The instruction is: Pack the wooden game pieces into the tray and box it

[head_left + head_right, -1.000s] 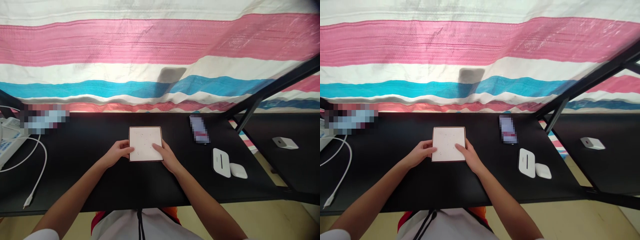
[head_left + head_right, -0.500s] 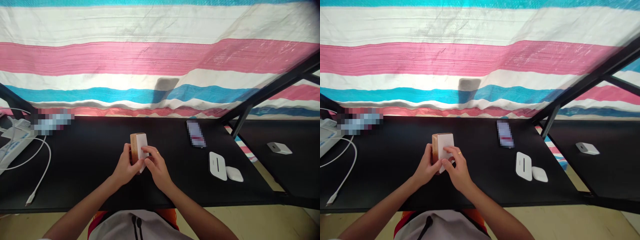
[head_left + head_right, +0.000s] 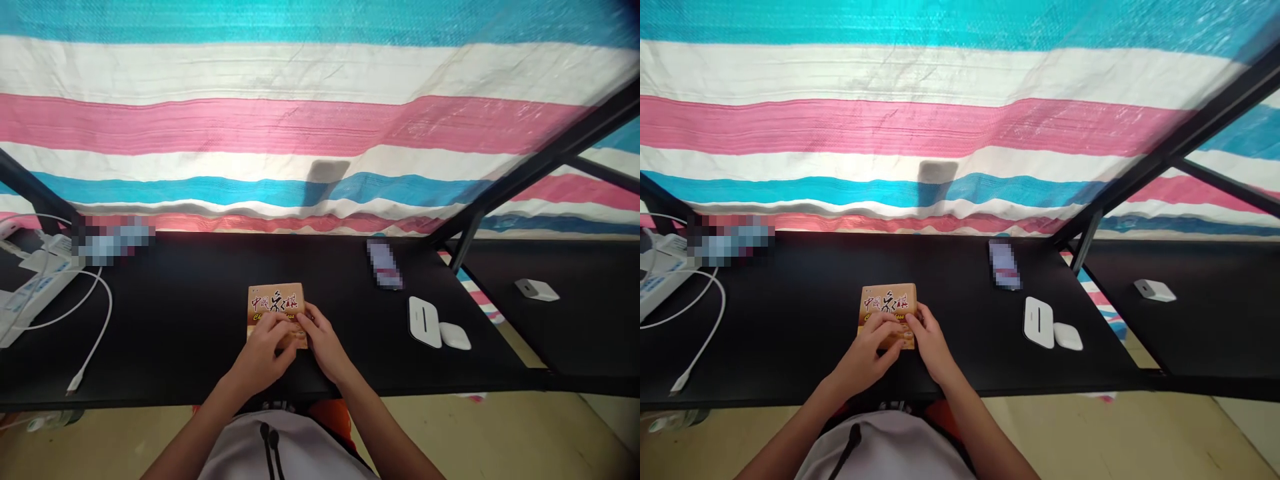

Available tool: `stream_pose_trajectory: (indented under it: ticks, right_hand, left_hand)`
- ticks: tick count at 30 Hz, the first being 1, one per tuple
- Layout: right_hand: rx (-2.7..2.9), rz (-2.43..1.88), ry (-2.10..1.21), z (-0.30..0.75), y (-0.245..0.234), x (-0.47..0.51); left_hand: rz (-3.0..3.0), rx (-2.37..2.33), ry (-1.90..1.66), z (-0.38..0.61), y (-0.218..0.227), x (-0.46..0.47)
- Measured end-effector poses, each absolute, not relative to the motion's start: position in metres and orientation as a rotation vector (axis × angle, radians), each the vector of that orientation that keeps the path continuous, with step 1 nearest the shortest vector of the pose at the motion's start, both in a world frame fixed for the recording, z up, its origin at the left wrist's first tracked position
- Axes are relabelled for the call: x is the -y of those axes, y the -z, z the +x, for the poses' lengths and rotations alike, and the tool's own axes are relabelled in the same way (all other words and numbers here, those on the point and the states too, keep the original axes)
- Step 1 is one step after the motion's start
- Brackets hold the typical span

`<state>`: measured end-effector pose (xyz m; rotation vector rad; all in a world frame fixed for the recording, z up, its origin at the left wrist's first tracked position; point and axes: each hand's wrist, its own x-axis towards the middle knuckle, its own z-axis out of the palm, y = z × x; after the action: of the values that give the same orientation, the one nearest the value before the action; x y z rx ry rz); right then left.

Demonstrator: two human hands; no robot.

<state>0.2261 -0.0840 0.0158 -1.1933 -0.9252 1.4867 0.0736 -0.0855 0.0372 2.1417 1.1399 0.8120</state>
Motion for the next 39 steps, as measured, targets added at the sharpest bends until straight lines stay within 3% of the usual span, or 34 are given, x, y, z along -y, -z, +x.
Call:
stream_pose_trajectory:
  ticks: [6, 14, 30, 39]
  right_hand:
    - [0.971, -1.244, -1.389, 0.239, 0.009, 0.089]
    - [1.121, -1.385, -1.278, 0.243, 0.013, 0.091]
    - [1.321, -1.602, -0.874, 0.229, 0.024, 0.100]
    - [1.371, -1.598, -0.935, 0.230, 0.016, 0.103]
  left_hand:
    - [1.901, -1.676, -0.978, 0.041, -0.001, 0.085]
    - [1.852, -1.593, -0.808, 0.032, 0.004, 0.094]
    - [1.805, -1.579, -0.821, 0.029, 0.003, 0.094]
    - [1.778, -1.567, -0.835, 0.029, 0.000, 0.094]
